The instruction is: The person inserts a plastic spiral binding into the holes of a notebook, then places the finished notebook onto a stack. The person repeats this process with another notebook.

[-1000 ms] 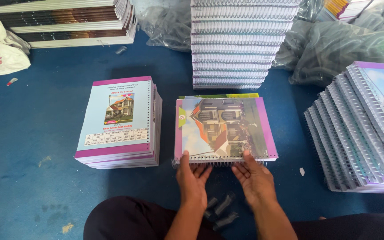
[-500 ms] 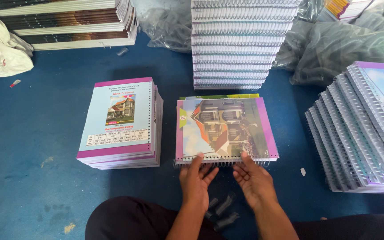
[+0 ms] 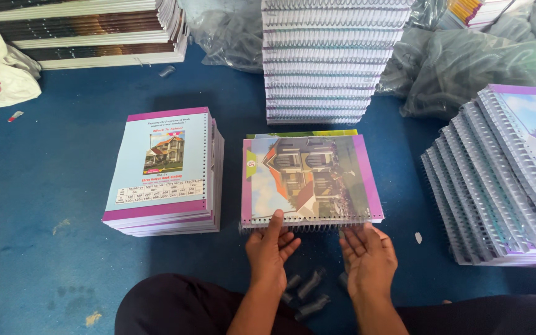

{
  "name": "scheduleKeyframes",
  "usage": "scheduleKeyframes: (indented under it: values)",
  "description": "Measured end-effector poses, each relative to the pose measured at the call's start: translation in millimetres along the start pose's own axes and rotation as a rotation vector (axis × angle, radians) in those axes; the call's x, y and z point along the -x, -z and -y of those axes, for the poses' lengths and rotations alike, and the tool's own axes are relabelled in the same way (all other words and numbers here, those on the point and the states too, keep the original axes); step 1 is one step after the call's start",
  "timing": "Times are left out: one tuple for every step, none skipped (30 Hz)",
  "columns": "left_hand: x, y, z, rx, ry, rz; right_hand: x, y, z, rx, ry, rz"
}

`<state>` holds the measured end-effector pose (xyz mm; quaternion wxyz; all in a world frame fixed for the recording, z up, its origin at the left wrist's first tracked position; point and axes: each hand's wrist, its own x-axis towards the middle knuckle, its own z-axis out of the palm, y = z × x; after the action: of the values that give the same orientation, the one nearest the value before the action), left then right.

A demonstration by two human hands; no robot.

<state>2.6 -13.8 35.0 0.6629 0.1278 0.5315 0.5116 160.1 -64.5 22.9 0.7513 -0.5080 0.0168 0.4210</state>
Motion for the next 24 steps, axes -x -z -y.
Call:
scheduleKeyframes:
  values:
    - [0.5, 0.0, -0.8, -0.007, 0.001, 0.0, -1.9, 1.2, -1.4, -0.006, 0.01, -0.005]
    - [1.1, -0.6, -1.1, -0.013, 0.001, 0.001, -4.6, 2.4, -2.2, -0.011, 0.02, -0.01]
    - [1.4, -0.1, -2.0, -0.02, 0.002, 0.001, -6.3, 3.6, -3.9, -0.017, 0.031, -0.015]
    - [1.6, -0.3, -2.4, -0.027, 0.005, 0.0, -9.3, 4.6, -4.4, -0.014, 0.029, -0.015]
    - [1.5, -0.4, -2.7, -0.033, 0.007, -0.001, -13.6, 4.8, -4.0, -0.011, 0.026, -0.014]
    - [1.4, -0.8, -2.6, -0.04, 0.01, -0.003, -17.2, 5.8, -3.2, -0.007, 0.023, -0.014]
    - [1.5, 0.0, -2.6, -0.035, 0.013, -0.004, -19.1, 7.1, -2.7, 0.005, -0.021, -0.022]
    - [1.2, 0.2, -2.4, -0.032, 0.015, -0.005, -22.8, 7.2, -1.2, 0.016, -0.064, -0.029]
    - [0.9, 0.0, -2.0, -0.028, 0.017, -0.004, -27.4, 6.4, 1.0, 0.027, -0.106, -0.037]
    - [0.5, -0.5, -1.3, -0.022, 0.018, 0.003, -33.0, 4.6, 3.6, 0.016, -0.188, -0.061]
    - [0.4, 0.3, -1.4, -0.017, 0.018, 0.008, -37.4, 1.5, 5.0, 0.005, -0.272, -0.085]
    - [0.3, 0.5, -1.2, -0.012, 0.018, 0.013, -40.0, 0.3, 6.5, -0.007, -0.357, -0.108]
    - [0.1, 0.4, -1.2, -0.004, 0.023, 0.017, -41.2, 0.4, 8.2, 0.028, -0.353, -0.081]
    - [0.0, 0.0, -1.0, 0.003, 0.027, 0.021, -42.7, 0.4, 10.3, 0.063, -0.349, -0.054]
    - [0.1, 0.5, -1.4, 0.011, 0.032, 0.024, -42.8, -0.1, 11.3, 0.099, -0.347, -0.027]
    - [0.1, 0.5, -1.5, 0.019, 0.031, 0.025, -43.6, -0.8, 13.4, 0.111, -0.363, -0.025]
    - [-0.1, 0.2, -1.6, 0.027, 0.03, 0.028, -45.2, -1.9, 16.3, 0.124, -0.377, -0.023]
    - [-0.4, -0.3, -1.2, 0.035, 0.029, 0.031, -46.6, -3.4, 18.8, 0.135, -0.392, -0.021]
    - [-1.1, 0.1, -1.4, 0.034, 0.032, 0.029, -46.4, -5.6, 19.9, 0.179, -0.393, -0.026]
    - [-2.1, 0.3, -1.2, 0.032, 0.034, 0.026, -45.8, -7.5, 21.2, 0.223, -0.395, -0.03]
    - [-2.5, 1.0, -0.1, 0.031, 0.039, 0.022, -43.8, -8.7, 22.1, 0.269, -0.398, -0.037]
    - [-3.4, 1.1, 1.7, 0.069, 0.035, 0.011, -42.0, -10.3, 22.7, 0.276, -0.408, -0.049]
    - [-5.1, 2.2, 2.3, 0.107, 0.03, 0.001, -39.1, -13.3, 22.2, 0.28, -0.416, -0.059]
    - [-6.5, 3.7, 3.2, 0.143, 0.025, -0.01, -36.2, -16.1, 21.8, 0.284, -0.427, -0.069]
